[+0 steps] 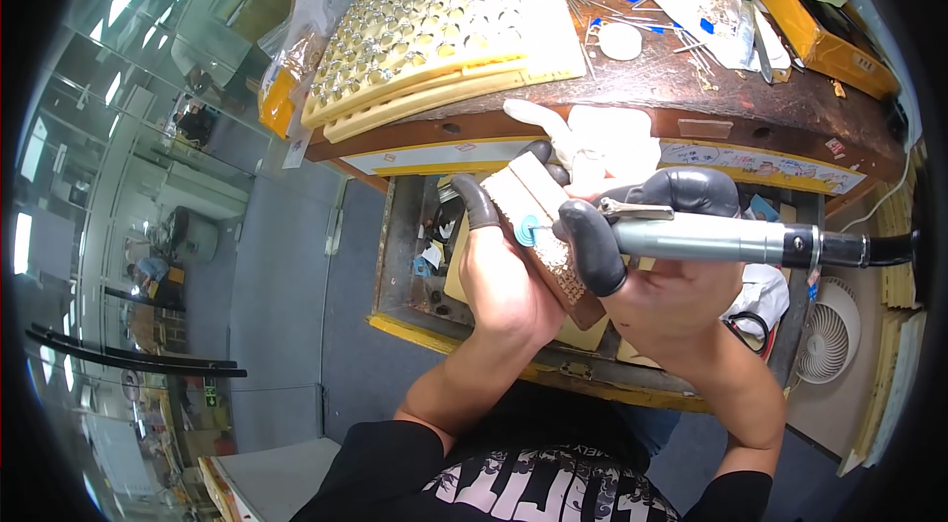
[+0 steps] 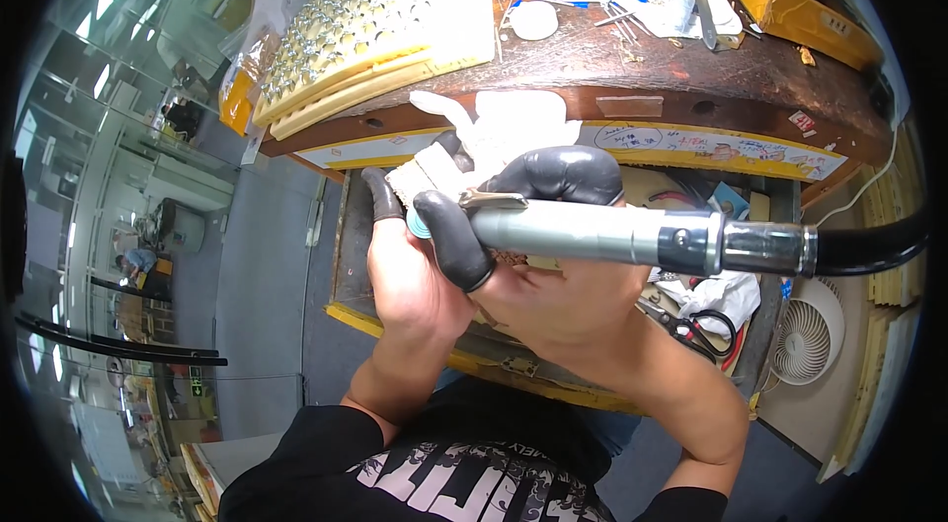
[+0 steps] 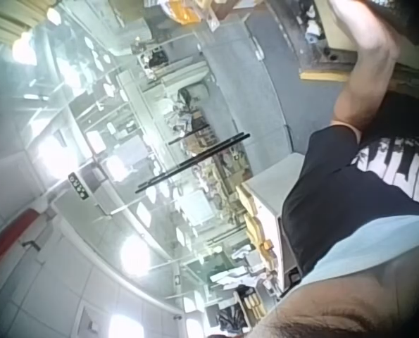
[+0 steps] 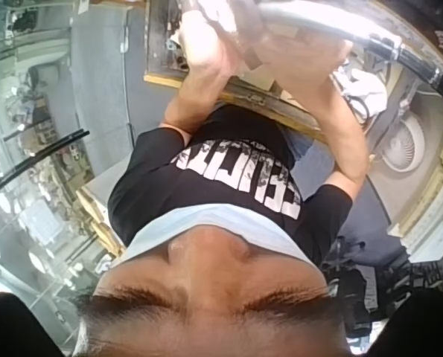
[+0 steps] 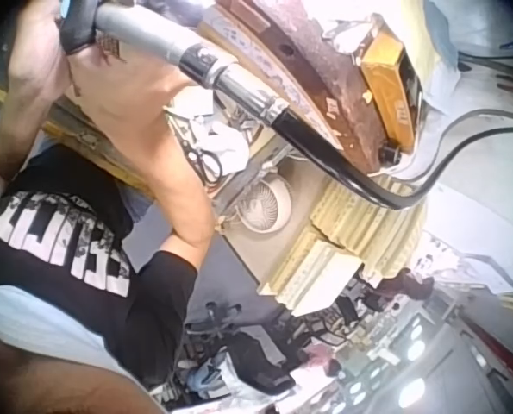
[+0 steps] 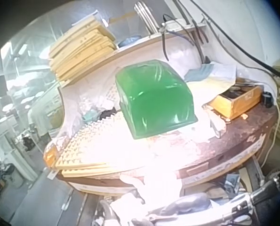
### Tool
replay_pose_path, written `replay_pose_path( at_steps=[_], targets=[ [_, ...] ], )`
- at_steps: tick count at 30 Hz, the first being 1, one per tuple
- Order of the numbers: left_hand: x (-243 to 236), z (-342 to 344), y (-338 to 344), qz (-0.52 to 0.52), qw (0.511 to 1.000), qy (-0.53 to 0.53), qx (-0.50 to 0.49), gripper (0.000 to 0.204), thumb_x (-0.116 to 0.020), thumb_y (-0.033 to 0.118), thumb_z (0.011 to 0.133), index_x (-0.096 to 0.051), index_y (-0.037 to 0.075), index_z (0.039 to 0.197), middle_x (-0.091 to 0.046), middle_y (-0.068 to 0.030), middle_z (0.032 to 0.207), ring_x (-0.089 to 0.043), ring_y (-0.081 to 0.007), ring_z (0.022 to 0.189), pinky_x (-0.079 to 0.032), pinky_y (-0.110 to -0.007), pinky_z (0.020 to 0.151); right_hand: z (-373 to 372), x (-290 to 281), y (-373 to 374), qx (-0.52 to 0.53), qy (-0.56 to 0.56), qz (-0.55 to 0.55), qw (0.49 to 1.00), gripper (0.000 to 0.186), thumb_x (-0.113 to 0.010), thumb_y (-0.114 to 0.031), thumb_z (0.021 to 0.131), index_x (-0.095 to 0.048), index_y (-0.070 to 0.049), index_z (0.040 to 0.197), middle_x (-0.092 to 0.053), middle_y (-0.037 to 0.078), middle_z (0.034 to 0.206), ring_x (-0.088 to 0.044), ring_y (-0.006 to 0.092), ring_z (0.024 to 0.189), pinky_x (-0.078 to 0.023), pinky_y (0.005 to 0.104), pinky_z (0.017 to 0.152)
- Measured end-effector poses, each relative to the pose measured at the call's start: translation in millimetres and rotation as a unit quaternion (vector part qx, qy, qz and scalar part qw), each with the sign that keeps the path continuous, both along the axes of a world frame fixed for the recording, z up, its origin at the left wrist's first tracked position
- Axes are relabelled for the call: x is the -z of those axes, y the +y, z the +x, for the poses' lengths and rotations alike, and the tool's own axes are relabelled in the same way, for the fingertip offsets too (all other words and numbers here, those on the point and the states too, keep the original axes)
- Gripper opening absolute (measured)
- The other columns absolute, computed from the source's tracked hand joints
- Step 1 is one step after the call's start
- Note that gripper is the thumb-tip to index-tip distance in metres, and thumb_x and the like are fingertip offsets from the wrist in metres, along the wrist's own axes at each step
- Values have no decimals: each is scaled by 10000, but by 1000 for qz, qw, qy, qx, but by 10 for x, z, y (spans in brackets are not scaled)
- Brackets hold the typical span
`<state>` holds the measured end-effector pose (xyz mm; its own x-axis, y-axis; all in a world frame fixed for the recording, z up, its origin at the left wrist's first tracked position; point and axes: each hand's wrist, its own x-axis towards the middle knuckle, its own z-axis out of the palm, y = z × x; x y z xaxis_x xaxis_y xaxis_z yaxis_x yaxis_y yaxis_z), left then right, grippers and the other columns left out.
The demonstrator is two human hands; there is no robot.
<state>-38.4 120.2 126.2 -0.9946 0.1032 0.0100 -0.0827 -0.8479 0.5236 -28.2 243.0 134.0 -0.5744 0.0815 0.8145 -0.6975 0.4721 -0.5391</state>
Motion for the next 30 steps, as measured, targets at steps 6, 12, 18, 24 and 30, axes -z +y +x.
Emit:
replay_pose_path(
  at_steps=[6, 12, 18, 24, 30],
  targets=[
    [19, 12, 8, -4, 1000, 1, -10, 775, -224, 641, 1013, -410, -10, 1390, -575, -168, 1247, -594, -295, 1146, -475, -437, 1019, 5, 56, -35, -40, -47, -64, 996, 97, -815, -20, 745, -747, -24, 814, -704, 66, 814, -641, 163, 711, -481, 285, 665],
    [-1, 2, 30, -39, 998, -37, -37, 753, -255, 636, 1014, -441, 3, 1376, -585, -117, 1196, -602, -261, 1114, -483, -423, 1011, -35, -11, 27, 16, 39, -4, 999, 80, -811, -25, 744, -731, -25, 752, -680, 77, 794, -597, 183, 639, -444, 305, 599],
    [45, -3, -15, -24, 999, -36, -29, 749, -251, 636, 1014, -446, 9, 1375, -594, -117, 1181, -606, -257, 1106, -491, -423, 996, -6, 48, -62, -18, -23, -79, 996, 104, -814, -32, 738, -713, -35, 713, -657, 64, 767, -602, 178, 645, -448, 295, 604],
    [-2, 8, 26, -40, 998, -28, -32, 752, -243, 635, 1015, -442, 3, 1372, -585, -130, 1205, -596, -254, 1119, -486, -415, 998, -15, -33, 42, 32, 37, 35, 998, 108, -811, -14, 757, -708, -2, 788, -660, 63, 800, -647, 144, 715, -484, 264, 656],
    [-43, 27, 50, -34, 999, -22, -33, 740, -219, 609, 1028, -431, -10, 1372, -588, -135, 1185, -596, -270, 1099, -485, -431, 991, 6, 21, -45, -6, -29, -70, 997, 98, -810, -41, 746, -722, -35, 705, -663, 56, 734, -609, 167, 647, -461, 296, 604]
  ],
)
